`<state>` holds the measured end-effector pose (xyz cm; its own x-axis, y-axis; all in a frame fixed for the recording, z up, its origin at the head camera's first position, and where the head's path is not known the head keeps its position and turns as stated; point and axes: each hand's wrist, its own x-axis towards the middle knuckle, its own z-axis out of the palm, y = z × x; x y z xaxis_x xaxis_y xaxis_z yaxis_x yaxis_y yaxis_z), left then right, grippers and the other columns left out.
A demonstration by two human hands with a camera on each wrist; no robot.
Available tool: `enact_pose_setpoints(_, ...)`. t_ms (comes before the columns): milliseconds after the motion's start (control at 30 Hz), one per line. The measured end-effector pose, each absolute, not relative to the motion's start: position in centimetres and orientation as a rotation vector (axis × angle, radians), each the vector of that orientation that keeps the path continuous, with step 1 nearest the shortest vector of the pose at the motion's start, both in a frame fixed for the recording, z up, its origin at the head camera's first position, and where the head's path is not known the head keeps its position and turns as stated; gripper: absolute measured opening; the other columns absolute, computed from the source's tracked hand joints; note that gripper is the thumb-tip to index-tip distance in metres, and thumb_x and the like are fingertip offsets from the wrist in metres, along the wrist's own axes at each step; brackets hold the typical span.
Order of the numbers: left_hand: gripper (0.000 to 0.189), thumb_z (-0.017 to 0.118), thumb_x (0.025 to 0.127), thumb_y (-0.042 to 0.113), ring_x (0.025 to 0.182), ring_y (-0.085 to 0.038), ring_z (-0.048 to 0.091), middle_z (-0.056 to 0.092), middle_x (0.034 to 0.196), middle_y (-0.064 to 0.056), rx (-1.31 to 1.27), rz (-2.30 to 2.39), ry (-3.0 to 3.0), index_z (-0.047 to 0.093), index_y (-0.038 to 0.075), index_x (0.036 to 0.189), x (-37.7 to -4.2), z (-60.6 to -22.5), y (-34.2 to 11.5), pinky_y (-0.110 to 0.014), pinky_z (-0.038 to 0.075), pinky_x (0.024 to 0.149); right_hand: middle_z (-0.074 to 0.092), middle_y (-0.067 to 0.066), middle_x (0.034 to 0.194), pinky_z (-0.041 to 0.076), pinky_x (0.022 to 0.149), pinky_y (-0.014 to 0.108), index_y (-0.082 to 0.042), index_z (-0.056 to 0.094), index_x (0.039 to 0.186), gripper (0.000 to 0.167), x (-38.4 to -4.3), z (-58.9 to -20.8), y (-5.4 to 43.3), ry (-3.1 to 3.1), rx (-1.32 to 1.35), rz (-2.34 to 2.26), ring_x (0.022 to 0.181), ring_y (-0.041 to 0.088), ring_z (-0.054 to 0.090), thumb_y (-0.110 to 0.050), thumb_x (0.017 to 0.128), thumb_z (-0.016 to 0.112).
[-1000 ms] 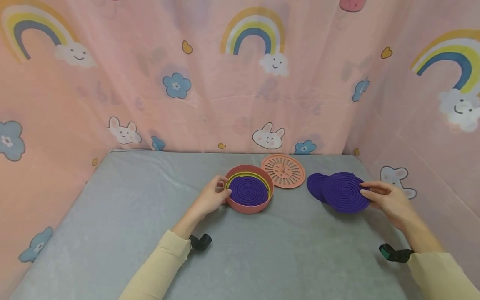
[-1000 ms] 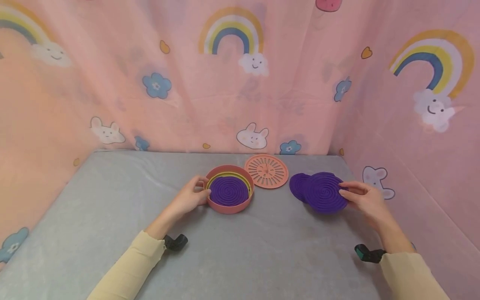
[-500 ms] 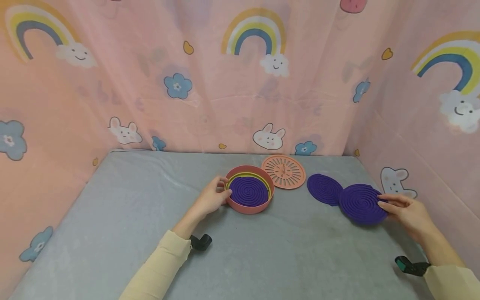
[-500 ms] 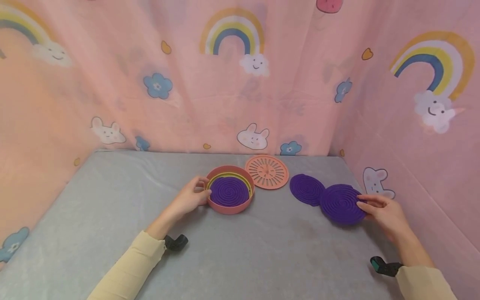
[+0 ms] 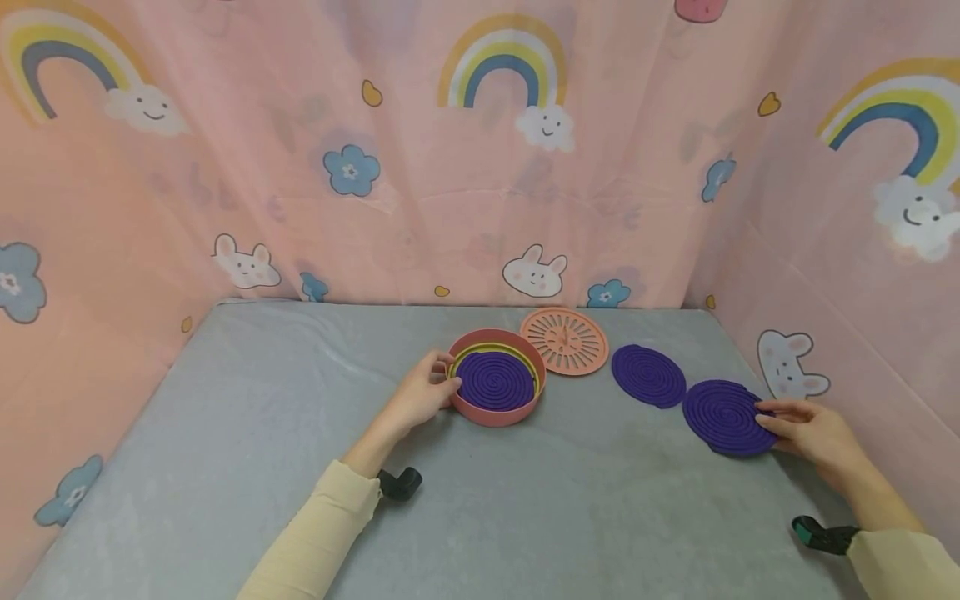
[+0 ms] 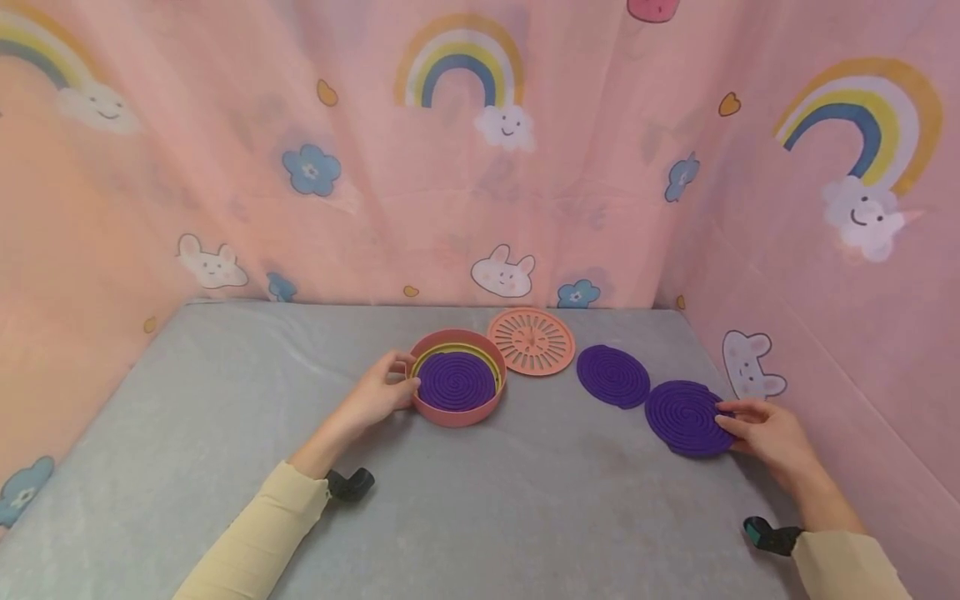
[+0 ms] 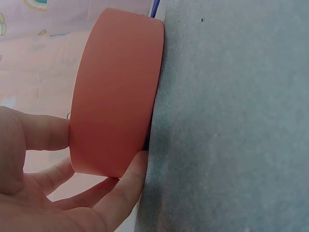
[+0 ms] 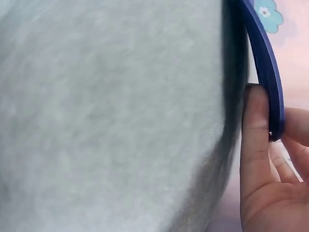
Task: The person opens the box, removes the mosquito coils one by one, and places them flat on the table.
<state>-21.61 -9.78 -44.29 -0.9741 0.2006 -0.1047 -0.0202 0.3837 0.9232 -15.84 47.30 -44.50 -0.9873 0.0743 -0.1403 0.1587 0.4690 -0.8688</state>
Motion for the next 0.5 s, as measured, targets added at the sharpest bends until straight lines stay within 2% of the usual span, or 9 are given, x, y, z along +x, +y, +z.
enact_pose_setpoints(200,0.037,0.062,0.102,0.018,0.122,-0.031,0.06,0.05,0.142,-0.018,0.155,1.622,2.444,0.053,0.011,0.137,-21.5,-44.2,-9.7,-0.041,0.058,0.089,0.063,-0.011,0.095,0.06,0.068,0.027,0.019,0.055,0.127,0.046,-15.7,-44.8,47.0,2.752,0.211,-1.381,0.08,0.001,0.065,-0.016,0.1,0.067)
enact_pose_setpoints(267,0.037,0.062,0.102,0.018,0.123,-0.031,0.06,0.05,0.142,-0.018,0.156,1.624,2.445,0.052,0.011,0.138,-21.6,-44.2,-9.7,-0.041,0.058,0.088,0.067,0.0,0.098,0.06,0.067,0.028,0.023,0.05,0.129,0.049,-15.7,-44.5,46.9,2.792,0.189,-1.331,0.078,0.001,0.065,-0.013,0.1,0.066)
enact_pose_setpoints(400,0.037,0.062,0.102,0.018,0.124,-0.032,0.059,0.05,0.142,-0.018,0.154,1.625,2.446,0.052,0.011,0.138,-21.6,-44.3,-9.7,-0.04,0.058,0.088,0.067,0.029,0.108,0.059,0.065,0.027,0.024,0.048,0.13,0.049,-15.7,-44.0,46.7,2.888,0.133,-1.183,0.077,-0.003,0.063,-0.012,0.101,0.064)
enact_pose_setpoints(500,0.037,0.061,0.102,0.018,0.124,-0.031,0.059,0.051,0.142,-0.017,0.153,1.615,2.451,0.052,0.012,0.138,-21.6,-44.3,-9.7,-0.041,0.057,0.089,0.063,0.037,0.115,0.057,0.063,0.023,0.021,0.052,0.129,0.047,-15.6,-43.8,46.7,2.967,0.1,-1.061,0.075,-0.008,0.059,-0.016,0.101,0.063)
